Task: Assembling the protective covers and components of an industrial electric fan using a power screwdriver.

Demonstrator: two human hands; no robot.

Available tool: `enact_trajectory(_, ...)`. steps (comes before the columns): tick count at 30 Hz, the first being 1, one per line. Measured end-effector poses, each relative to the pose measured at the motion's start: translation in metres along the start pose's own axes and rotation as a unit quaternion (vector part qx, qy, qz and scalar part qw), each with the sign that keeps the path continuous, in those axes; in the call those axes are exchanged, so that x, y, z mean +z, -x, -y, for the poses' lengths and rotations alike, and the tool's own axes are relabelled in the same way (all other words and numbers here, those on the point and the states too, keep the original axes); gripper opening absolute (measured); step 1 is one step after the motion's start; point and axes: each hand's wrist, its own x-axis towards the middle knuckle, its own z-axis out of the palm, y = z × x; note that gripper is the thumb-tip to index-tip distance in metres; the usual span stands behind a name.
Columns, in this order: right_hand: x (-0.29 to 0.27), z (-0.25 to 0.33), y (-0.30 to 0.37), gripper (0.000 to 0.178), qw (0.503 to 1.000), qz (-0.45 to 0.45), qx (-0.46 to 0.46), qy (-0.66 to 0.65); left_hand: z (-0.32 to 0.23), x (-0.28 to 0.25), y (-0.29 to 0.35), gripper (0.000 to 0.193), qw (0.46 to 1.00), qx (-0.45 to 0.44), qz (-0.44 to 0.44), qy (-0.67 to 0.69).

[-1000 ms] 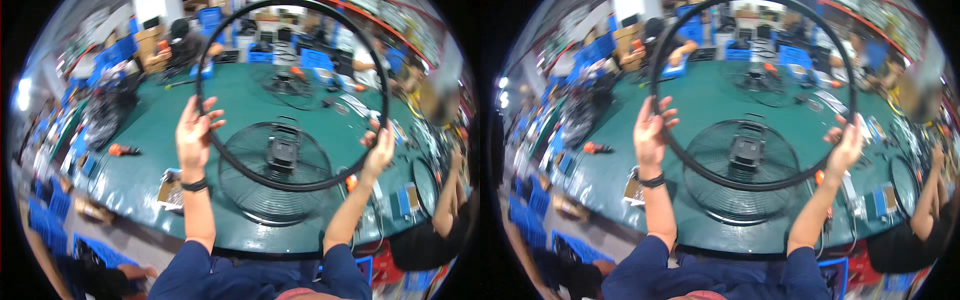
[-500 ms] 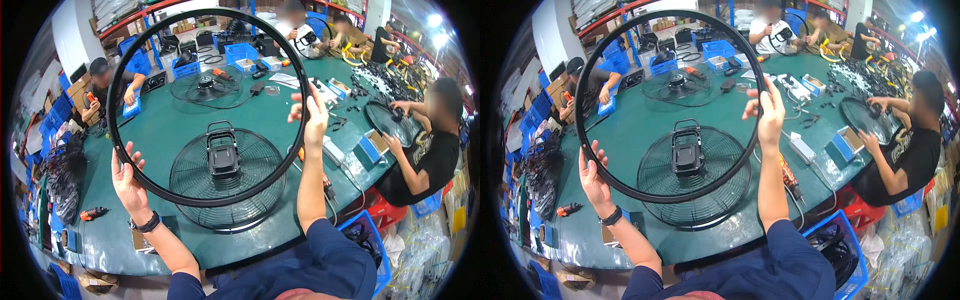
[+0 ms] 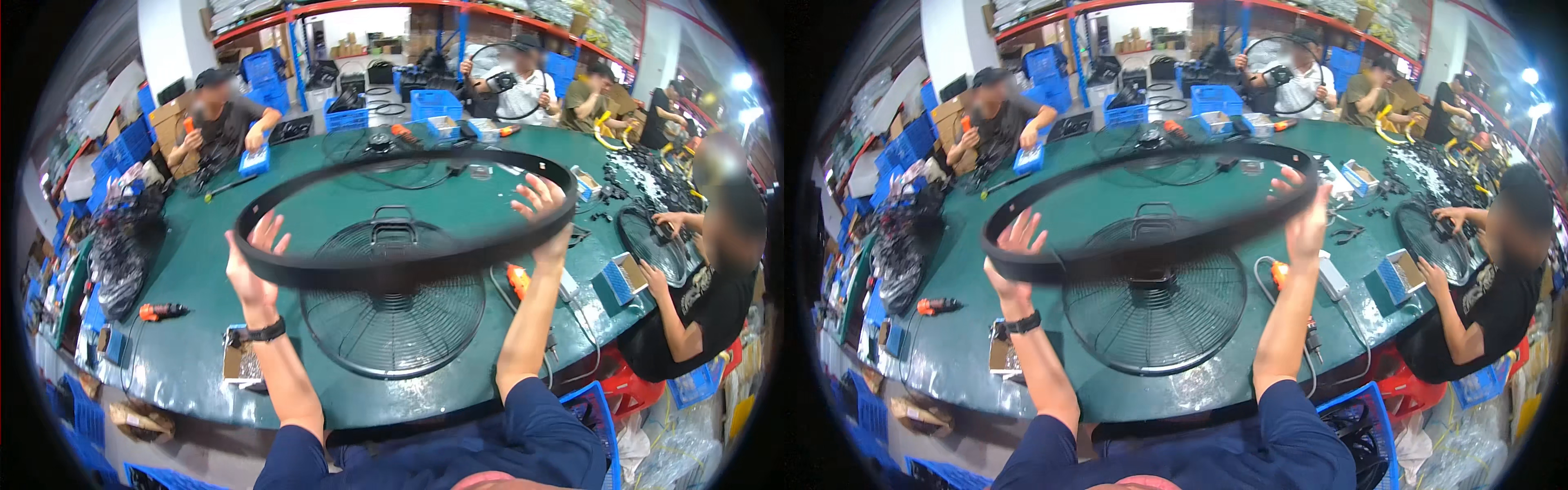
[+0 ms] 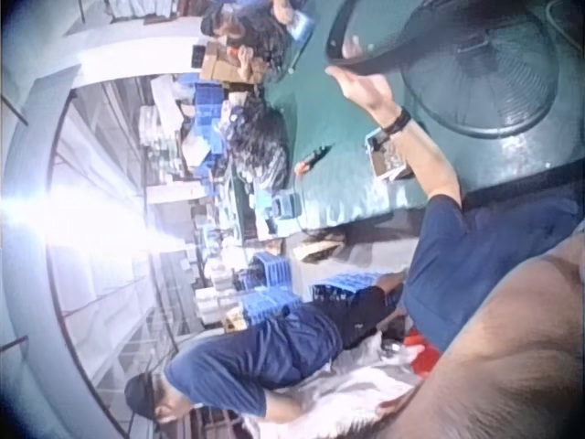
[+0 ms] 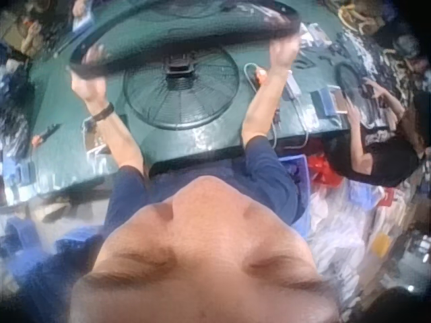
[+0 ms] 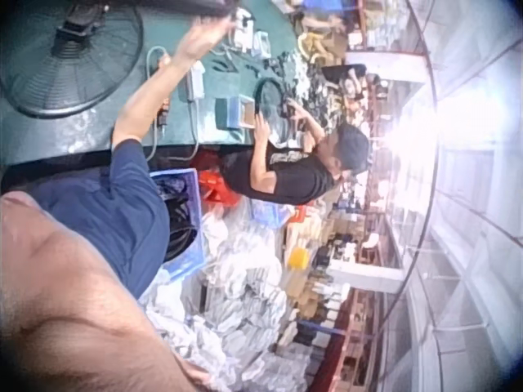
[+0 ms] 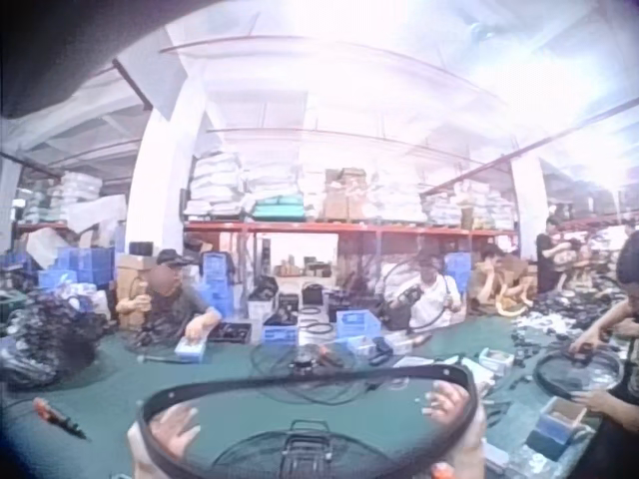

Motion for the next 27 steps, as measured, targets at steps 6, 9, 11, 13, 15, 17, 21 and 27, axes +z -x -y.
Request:
enact_trajectory(6, 0.003, 0.017, 0.009, 0.060, 0.985, 0.095, 0.126, -0.074, -0.006, 0.013, 0.008, 0.052, 0.997, 0.003, 0.038, -0.059)
enact_trajectory(9, 0.016, 0.017, 0.012, 0.048, 0.996, 0.027, 0.060, -0.056, -0.005, 0.021, 0.010, 0.048, 0.998, 0.045, 0.013, -0.037)
enact_trajectory(11, 0.027, 0.016, 0.015, 0.045, 0.998, 0.009, -0.021, -0.053, -0.003, 0.025, 0.011, 0.045, 0.997, 0.081, -0.005, -0.010)
enact_trajectory(13, 0.036, 0.017, 0.016, 0.044, 0.996, 0.004, -0.092, -0.007, -0.003, 0.026, 0.011, 0.044, 0.994, 0.105, -0.039, -0.022)
enact_trajectory(15, 0.043, 0.017, 0.017, 0.044, 0.991, -0.014, -0.128, 0.049, -0.004, 0.025, 0.010, 0.045, 0.991, 0.129, -0.040, 0.016)
enact_trajectory(17, 0.048, 0.017, 0.018, 0.043, 0.988, -0.039, -0.129, 0.081, -0.006, 0.023, 0.009, 0.045, 0.990, 0.133, -0.034, 0.013)
enact_trajectory(21, 0.054, 0.014, 0.018, 0.044, 0.986, -0.046, -0.124, 0.099, -0.007, 0.019, 0.009, 0.045, 0.991, 0.130, -0.035, -0.008)
enact_trajectory(27, 0.057, 0.011, 0.015, 0.047, 0.985, -0.055, -0.121, 0.108, -0.008, 0.019, 0.008, 0.046, 0.992, 0.120, -0.041, 0.004)
